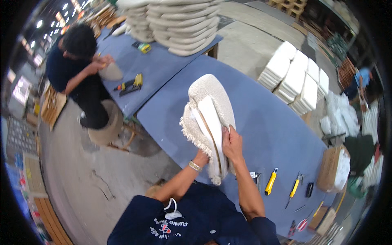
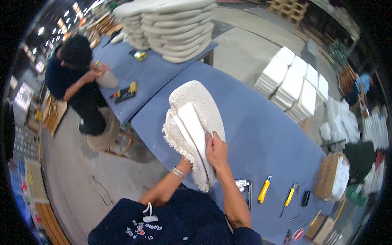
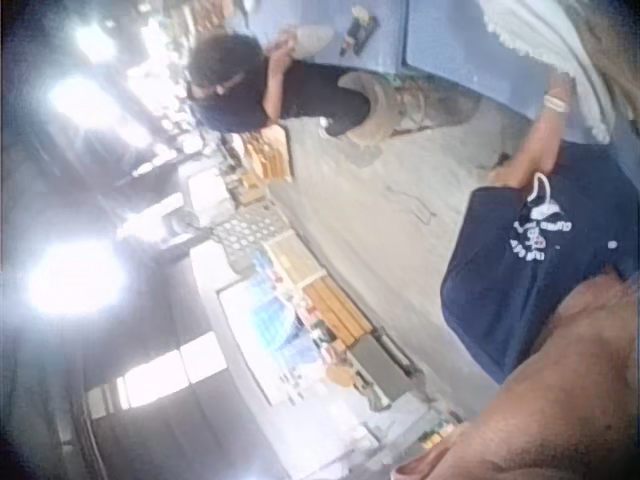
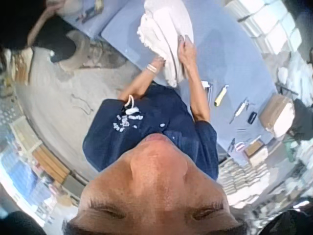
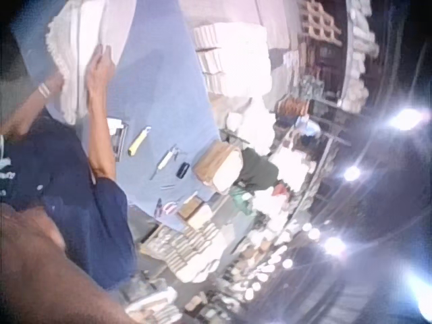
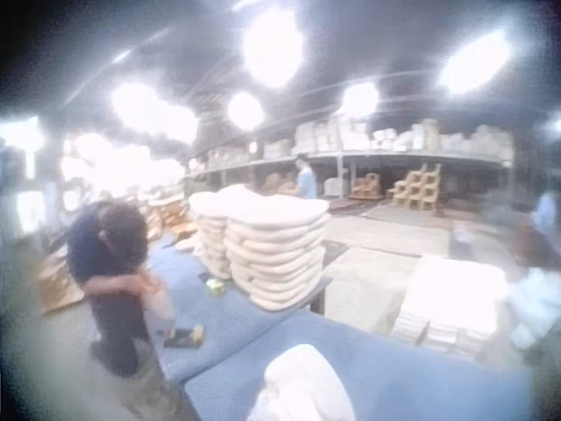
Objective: The person staples fabric onto a foam cushion, trims excess fabric with a utility knife, and folds the edges to secure the cover. The person repeats this process on multiple cushions, using a staple gun and utility knife to finish each piece.
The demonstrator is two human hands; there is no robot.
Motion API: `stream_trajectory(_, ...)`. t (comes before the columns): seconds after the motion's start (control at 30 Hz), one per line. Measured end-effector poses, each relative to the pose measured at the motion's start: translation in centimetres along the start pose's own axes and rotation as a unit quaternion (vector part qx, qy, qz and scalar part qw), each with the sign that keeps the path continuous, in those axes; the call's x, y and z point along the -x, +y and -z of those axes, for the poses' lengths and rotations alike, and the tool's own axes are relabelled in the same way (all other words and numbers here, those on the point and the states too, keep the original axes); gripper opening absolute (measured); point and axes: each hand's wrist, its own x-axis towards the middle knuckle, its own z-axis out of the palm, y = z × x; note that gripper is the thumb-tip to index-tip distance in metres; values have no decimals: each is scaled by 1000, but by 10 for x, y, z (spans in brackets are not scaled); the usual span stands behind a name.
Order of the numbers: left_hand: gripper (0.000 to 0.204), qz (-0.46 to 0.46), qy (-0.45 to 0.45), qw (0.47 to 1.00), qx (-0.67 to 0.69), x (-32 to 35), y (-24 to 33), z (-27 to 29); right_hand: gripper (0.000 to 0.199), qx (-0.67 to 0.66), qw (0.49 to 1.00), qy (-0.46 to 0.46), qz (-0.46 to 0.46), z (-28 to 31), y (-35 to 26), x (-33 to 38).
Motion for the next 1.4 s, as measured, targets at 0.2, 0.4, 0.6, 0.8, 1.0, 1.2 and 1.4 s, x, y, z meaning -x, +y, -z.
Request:
stream_trajectory(0.2, 48, 182, 33, 981, -62, 10, 24, -47, 35, -45, 992, 51, -106, 28, -20, 9)
stream_trajectory(0.4, 58, 224, 13, 937, -269, -20, -48, -41, 30, -93, 963, 138, -210, 0, 74, 30)
stream_trajectory(0.6, 69, 234, 29, 938, -253, -22, -35, -77, 27, -10, 970, 82, -228, 15, 88, 30)
stream_trajectory(0.8, 60, 95, 9, 992, -87, -97, -31, -89, 29, -9, 969, 104, -225, 69, 128, 78)
stream_trajectory(1.0, 49, -212, -51, 718, -661, -147, -27, -123, 42, 363, 834, 203, -362, 161, 211, 194)
stream_trajectory(1.2, 39, -196, -55, 717, -667, -139, -46, -129, 35, 182, 876, 95, -436, 186, 245, 206)
stream_trajectory(1.4, 26, -144, -82, 693, -701, -154, -38, -140, 24, -281, 884, 171, -331, 181, 141, 35)
